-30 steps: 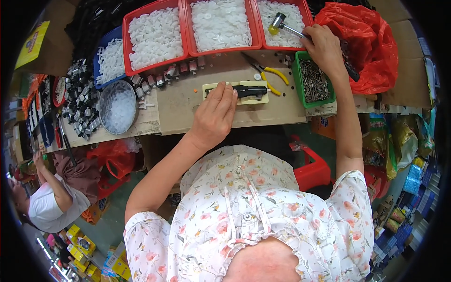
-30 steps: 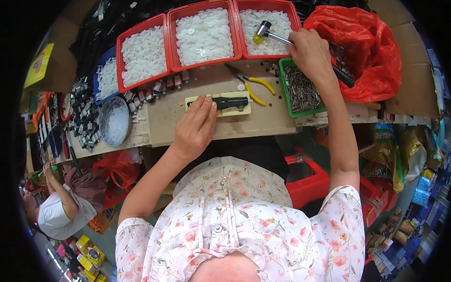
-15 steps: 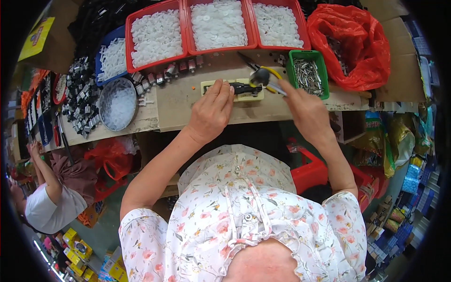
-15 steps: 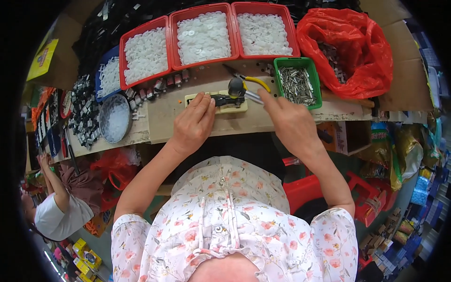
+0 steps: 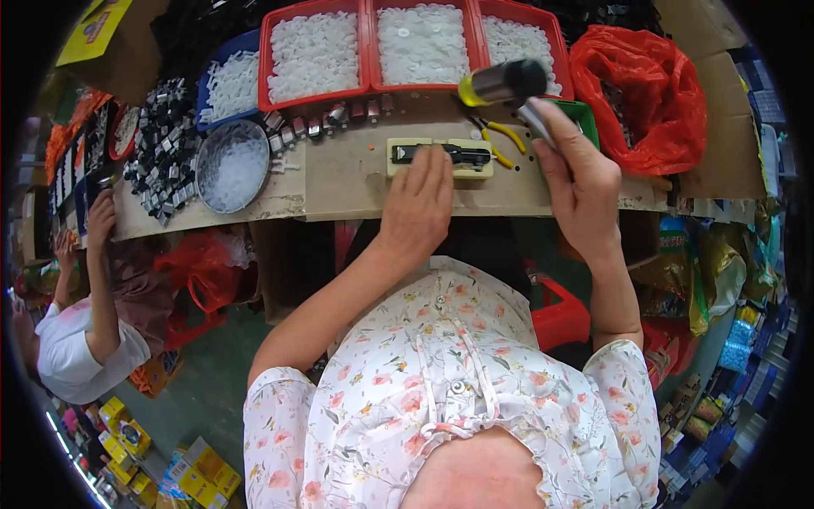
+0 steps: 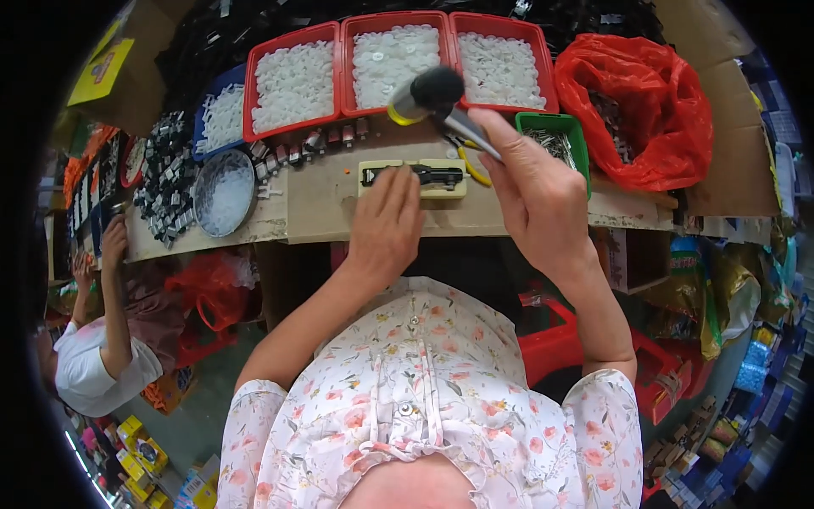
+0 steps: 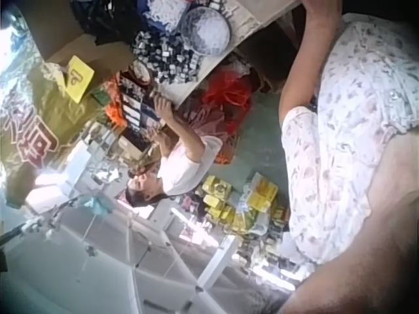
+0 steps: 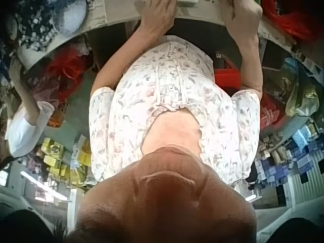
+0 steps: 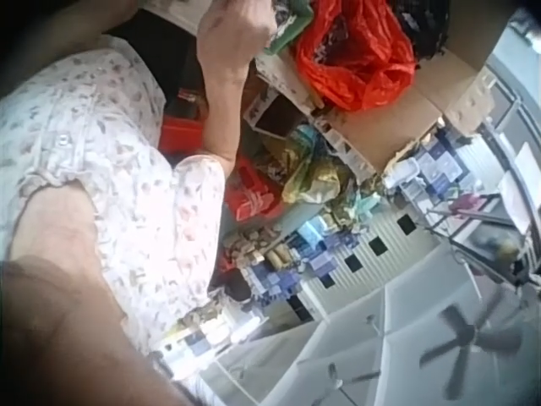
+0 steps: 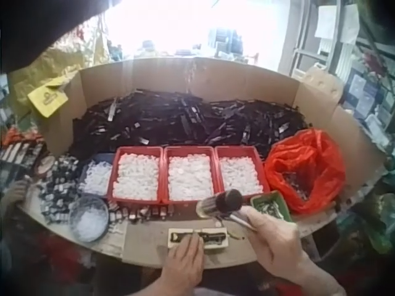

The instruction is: The worker is assembling small plastic and metal components using a mounting jig, pliers, and a small hammer at a factory workbench.

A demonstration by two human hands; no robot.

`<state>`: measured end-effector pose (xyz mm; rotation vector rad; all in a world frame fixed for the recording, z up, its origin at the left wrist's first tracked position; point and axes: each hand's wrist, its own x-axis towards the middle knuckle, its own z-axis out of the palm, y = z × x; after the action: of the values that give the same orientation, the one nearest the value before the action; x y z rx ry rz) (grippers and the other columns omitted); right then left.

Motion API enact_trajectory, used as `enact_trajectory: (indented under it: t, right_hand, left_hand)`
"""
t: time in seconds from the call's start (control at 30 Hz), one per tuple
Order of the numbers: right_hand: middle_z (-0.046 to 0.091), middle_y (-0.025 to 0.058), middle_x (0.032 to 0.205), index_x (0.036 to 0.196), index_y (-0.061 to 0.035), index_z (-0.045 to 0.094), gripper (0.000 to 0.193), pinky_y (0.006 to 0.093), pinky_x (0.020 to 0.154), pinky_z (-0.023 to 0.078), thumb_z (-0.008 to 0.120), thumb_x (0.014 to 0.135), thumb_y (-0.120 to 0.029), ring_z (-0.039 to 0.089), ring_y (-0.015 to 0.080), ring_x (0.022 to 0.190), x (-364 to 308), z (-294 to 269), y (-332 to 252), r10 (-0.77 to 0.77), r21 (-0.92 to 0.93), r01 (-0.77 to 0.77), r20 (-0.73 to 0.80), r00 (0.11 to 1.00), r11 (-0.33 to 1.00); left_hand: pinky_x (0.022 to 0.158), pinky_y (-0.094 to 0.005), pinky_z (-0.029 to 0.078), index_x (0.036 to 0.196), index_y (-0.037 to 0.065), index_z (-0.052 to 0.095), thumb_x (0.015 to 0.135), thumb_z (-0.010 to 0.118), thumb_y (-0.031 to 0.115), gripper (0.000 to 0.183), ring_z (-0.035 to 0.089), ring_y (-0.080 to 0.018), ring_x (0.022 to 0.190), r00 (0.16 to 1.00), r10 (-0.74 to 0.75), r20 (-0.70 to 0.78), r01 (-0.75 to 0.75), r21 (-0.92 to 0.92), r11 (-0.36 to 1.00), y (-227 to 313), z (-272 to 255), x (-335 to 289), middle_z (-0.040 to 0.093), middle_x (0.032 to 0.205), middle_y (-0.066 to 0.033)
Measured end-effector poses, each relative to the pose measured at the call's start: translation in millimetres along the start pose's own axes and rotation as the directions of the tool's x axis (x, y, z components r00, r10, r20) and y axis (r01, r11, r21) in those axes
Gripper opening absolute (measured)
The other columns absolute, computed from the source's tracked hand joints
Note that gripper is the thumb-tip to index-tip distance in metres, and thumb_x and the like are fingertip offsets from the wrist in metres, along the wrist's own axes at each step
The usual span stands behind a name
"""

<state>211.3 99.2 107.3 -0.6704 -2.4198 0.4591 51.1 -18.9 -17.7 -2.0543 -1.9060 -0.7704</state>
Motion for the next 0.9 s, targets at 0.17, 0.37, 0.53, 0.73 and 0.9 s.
enact_trajectory:
  t: [0.17,0.37,0.53,0.73,0.9]
  right_hand:
    - [0.070,0.0198,0.103,0.129,-0.0082,0.063,0.043,0.0391,0.066,0.056,0.065,0.087,0.000,0.068,0.0361,0.076,0.4,39.2,8.4,0.048,-0.334,0.096,0.400,0.915,0.938]
    - [0.067,0.0178,0.091,0.129,-0.0088,0.058,0.042,0.0450,0.063,0.053,0.063,0.088,-0.002,0.066,0.0388,0.074,6.0,42.5,5.3,-0.145,-0.153,0.178,0.202,0.969,0.972]
    - [0.068,0.0178,0.093,0.129,-0.0093,0.059,0.042,0.0448,0.063,0.053,0.062,0.088,0.000,0.066,0.0383,0.075,9.3,43.5,7.2,-0.012,-0.250,0.160,0.508,0.861,0.955]
    - [0.067,0.0175,0.089,0.128,-0.0087,0.057,0.039,0.0453,0.063,0.053,0.062,0.090,-0.005,0.066,0.0379,0.073,1.3,46.0,10.5,-0.010,-0.277,0.157,0.468,0.883,0.948]
    - [0.068,0.0185,0.092,0.129,-0.0075,0.057,0.037,0.0464,0.065,0.052,0.062,0.093,-0.008,0.067,0.0387,0.078,0.3,29.7,8.8,-0.046,-0.110,0.068,0.190,0.981,0.992]
  left_hand:
    - [0.104,-0.0403,0.044,0.120,-0.015,0.060,0.082,0.055,0.008,0.045,0.053,-0.0384,0.123,0.999,0.034,-0.026,-0.034,-0.019,0.999,5.6,11.5,-7.6,0.055,0.131,-0.0288]
    - [0.102,-0.0383,0.047,0.118,-0.016,0.060,0.081,0.056,0.009,0.045,0.054,-0.0381,0.120,0.994,0.095,-0.055,-0.094,0.022,0.995,0.7,9.1,-9.7,0.056,0.129,-0.0295]
    - [0.102,-0.0374,0.048,0.118,-0.016,0.060,0.081,0.056,0.010,0.045,0.055,-0.0383,0.119,0.996,0.066,-0.065,-0.069,-0.043,0.997,-0.5,13.1,-9.6,0.057,0.128,-0.0298]
    - [0.100,-0.0362,0.049,0.119,-0.015,0.060,0.084,0.057,0.009,0.043,0.056,-0.0377,0.119,0.993,0.087,-0.079,-0.089,-0.026,0.996,-0.3,11.0,-12.6,0.057,0.128,-0.0282]
    - [0.101,-0.0375,0.049,0.118,-0.013,0.062,0.084,0.064,0.008,0.040,0.057,-0.0363,0.121,0.996,0.045,-0.079,-0.055,-0.139,0.989,-5.0,0.5,-10.2,0.060,0.128,-0.0241]
